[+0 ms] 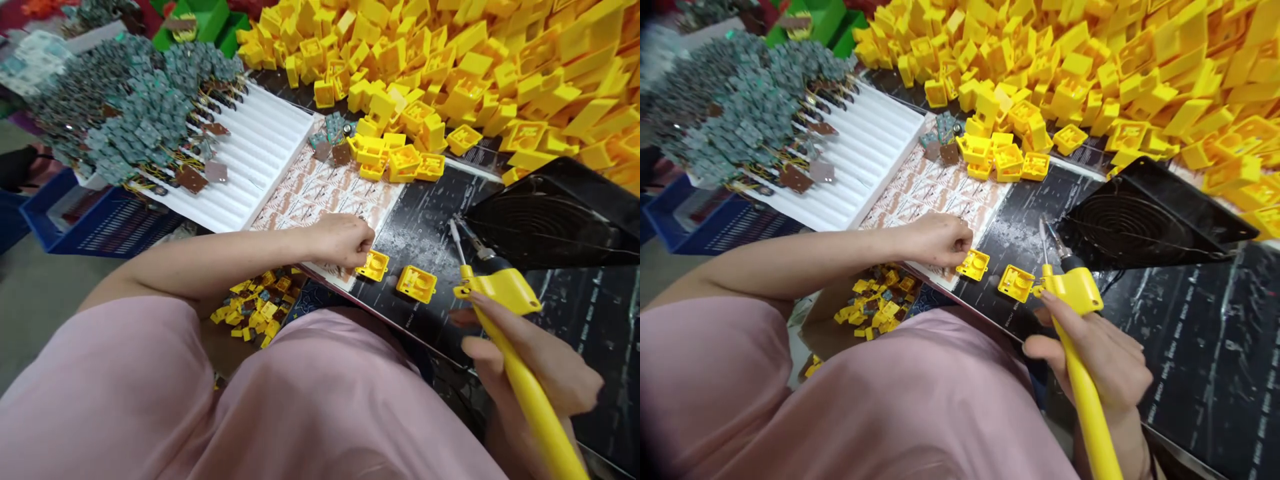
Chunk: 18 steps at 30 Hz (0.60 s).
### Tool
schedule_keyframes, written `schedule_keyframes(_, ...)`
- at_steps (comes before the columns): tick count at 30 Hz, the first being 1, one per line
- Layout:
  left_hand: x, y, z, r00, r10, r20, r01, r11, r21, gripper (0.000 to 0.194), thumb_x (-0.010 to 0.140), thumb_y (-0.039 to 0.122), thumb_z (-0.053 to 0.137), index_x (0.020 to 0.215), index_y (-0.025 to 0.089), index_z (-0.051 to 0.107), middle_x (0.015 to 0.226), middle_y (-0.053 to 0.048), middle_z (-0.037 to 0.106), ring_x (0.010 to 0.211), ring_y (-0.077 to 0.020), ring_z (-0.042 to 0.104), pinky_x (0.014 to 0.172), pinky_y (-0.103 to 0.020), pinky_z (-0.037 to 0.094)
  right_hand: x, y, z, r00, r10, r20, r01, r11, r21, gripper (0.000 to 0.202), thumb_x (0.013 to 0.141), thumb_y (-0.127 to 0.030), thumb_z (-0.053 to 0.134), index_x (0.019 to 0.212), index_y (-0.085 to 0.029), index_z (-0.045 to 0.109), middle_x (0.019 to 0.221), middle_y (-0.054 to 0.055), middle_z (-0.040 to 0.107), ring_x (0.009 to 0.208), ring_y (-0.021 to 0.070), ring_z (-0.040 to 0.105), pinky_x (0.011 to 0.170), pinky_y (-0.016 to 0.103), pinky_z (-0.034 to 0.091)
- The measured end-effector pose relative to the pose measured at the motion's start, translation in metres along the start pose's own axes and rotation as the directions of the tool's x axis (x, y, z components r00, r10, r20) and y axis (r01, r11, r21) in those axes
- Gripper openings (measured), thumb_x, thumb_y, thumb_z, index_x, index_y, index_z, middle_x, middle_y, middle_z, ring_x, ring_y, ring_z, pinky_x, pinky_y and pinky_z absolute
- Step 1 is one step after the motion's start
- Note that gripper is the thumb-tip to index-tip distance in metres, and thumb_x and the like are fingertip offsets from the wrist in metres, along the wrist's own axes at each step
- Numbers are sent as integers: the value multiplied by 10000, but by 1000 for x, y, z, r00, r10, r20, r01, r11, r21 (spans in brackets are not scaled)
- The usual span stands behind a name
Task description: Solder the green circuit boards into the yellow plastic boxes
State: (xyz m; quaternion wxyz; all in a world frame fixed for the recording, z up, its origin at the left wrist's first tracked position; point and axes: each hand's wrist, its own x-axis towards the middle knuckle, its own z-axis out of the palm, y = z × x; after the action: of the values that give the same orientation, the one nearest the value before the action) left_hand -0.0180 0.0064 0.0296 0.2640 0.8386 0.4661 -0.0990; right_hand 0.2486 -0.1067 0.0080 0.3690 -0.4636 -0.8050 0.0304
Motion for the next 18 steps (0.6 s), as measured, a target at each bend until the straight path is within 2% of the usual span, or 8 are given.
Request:
schedule_keyframes(2, 4, -13, -16, 999, -19, -48, 15, 995, -96, 146, 839, 229, 628, 898, 179, 752, 833, -22, 740, 768, -147, 646, 647, -255, 398, 3, 12, 2, 984, -173, 40, 176, 982, -67, 653, 945, -305, 664, 1544, -345, 408, 725, -43, 740, 497, 161, 670, 509, 251, 549)
schedule_keyframes(4, 14, -37, -35, 966, -134, -223, 108, 987, -121, 170, 886, 218, 593, 917, 166, 753, 885, -43, 749, 813, -153, 667, 749, -271, 462, 2, 22, 4, 978, -204, 47, 209, 970, -128, 704, 933, -271, 677, 1563, -344, 371, 731, -45, 746, 485, 177, 671, 470, 264, 544)
schedule_keyframes(7, 40, -82, -56, 746, -361, -560, 386, 919, -78, 257, 923, 344, 594, 997, 148, 743, 1043, -119, 737, 988, -249, 672, 838, -358, 491, -3, 29, 5, 987, -151, 52, 157, 977, -143, 725, 910, -174, 683, 1557, -321, 391, 854, -25, 786, 575, 193, 717, 559, 267, 596)
schedule_keyframes(8, 49, -95, -59, 719, -396, -571, 432, 898, -79, 285, 915, 379, 613, 1010, 141, 740, 1062, -132, 733, 1019, -273, 666, 843, -375, 497, -4, 30, 6, 988, -146, 55, 153, 978, -144, 726, 904, -142, 679, 1552, -317, 402, 875, -23, 788, 581, 186, 716, 574, 262, 597)
schedule_keyframes(12, 61, -113, -75, 757, -424, -497, 424, 898, -120, 163, 808, 263, 729, 904, 132, 748, 928, -71, 741, 892, -184, 633, 785, -317, 505, -9, 32, 19, 982, -147, 120, 156, 985, -73, 582, 882, -247, 741, 1428, -277, 542, 910, 8, 763, 655, 189, 726, 588, 285, 583)
schedule_keyframes(14, 47, -105, -95, 736, -431, -522, 384, 901, -202, 166, 828, 242, 706, 926, 118, 753, 869, -19, 731, 807, -91, 571, 762, -262, 487, -9, 33, 30, 981, -137, 137, 141, 990, -14, 566, 862, -352, 768, 1369, -217, 556, 1009, 58, 754, 772, 223, 750, 641, 317, 604)
schedule_keyframes(16, 26, -94, -120, 715, -412, -565, 334, 911, -241, 325, 885, 290, 611, 1071, 48, 723, 922, -19, 723, 814, -45, 550, 782, -258, 461, -9, 31, 38, 986, -114, 120, 113, 994, 10, 575, 856, -336, 778, 1360, -202, 534, 1105, 84, 745, 861, 234, 756, 697, 333, 622)
schedule_keyframes(18, 8, -87, -142, 798, -277, -536, 286, 956, -67, 581, 962, 349, 340, 1299, -82, 537, 1159, -101, 662, 1044, -128, 601, 829, -327, 403, -8, 27, 42, 992, -91, 91, 90, 996, 13, 569, 847, -254, 783, 1354, -222, 528, 1136, 70, 743, 880, 216, 754, 733, 324, 627)
